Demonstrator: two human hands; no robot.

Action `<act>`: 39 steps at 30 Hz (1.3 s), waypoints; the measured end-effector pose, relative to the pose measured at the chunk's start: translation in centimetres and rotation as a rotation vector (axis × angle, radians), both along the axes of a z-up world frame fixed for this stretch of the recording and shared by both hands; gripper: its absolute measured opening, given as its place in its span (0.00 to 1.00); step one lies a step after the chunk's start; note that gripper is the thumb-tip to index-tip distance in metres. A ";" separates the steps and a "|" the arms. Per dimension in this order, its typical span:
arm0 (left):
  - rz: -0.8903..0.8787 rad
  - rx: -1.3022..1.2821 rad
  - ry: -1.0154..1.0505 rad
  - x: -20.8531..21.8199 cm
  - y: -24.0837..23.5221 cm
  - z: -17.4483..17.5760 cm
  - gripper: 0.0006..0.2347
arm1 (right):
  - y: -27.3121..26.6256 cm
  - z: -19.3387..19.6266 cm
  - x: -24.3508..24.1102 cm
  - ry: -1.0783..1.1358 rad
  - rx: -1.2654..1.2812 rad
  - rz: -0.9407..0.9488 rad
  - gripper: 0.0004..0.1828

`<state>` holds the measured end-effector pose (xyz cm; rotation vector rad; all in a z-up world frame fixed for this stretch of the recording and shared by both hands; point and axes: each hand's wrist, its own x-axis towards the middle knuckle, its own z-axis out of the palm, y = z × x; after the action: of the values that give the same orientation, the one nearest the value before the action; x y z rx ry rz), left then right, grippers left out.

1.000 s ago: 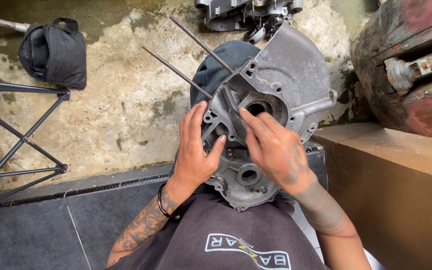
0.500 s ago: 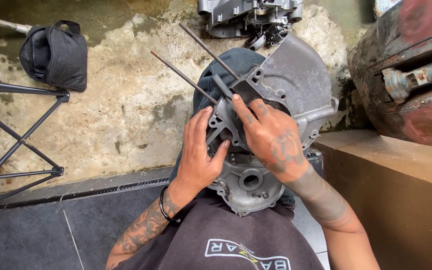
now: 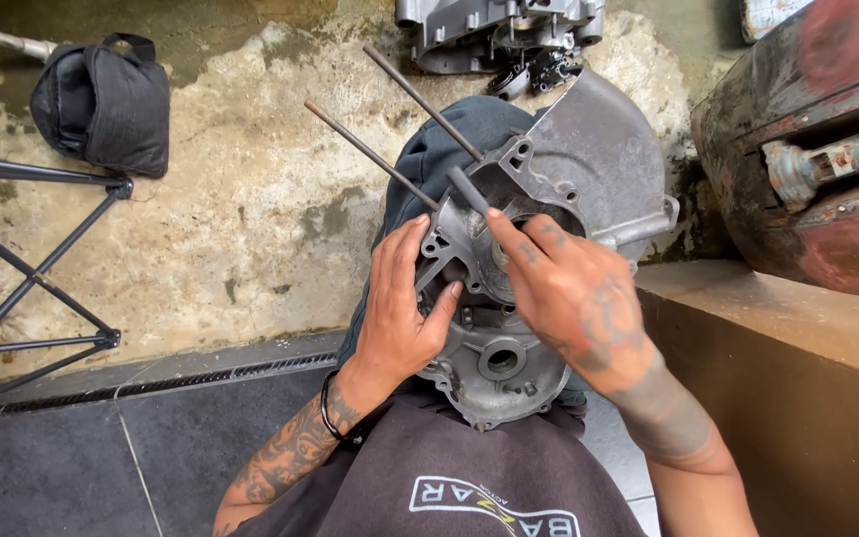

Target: The person sits on the floor and cleans a disassembled motorcycle engine casing using a wire brush. They scrub the internal surfaces, bolt holes, and outer edges of the metal part while holding it on their lap.

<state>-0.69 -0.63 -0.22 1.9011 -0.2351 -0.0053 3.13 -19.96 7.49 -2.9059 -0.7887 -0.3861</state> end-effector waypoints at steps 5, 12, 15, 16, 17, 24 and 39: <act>0.004 -0.017 0.009 0.0 0.0 0.1 0.28 | 0.5 -1.5 0.8 0.020 0.039 0.026 0.19; 0.005 0.033 0.029 -0.3 0.0 -0.1 0.29 | -2.1 1.8 0.0 0.206 0.398 0.000 0.16; 0.034 0.004 0.011 -0.4 -0.1 -0.1 0.27 | -3.5 -0.2 -2.8 0.210 0.370 -0.040 0.15; 0.031 0.015 0.019 -0.4 -0.1 -0.1 0.27 | -3.4 -1.1 -3.4 0.218 0.381 -0.043 0.15; 0.032 0.009 0.023 -0.5 0.0 0.0 0.27 | -3.4 -1.9 -4.0 0.280 0.434 -0.023 0.14; 0.016 0.053 -0.005 -0.4 -0.2 -0.6 0.28 | -7.6 1.8 -3.7 0.595 0.187 0.040 0.16; 0.050 0.204 0.022 -0.8 -0.2 0.2 0.27 | -6.5 -0.4 -3.7 0.274 -0.182 0.148 0.25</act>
<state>-1.51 -0.84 0.00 2.1089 -0.1774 -0.0165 -0.60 -26.51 7.05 -2.9444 -1.0293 0.1026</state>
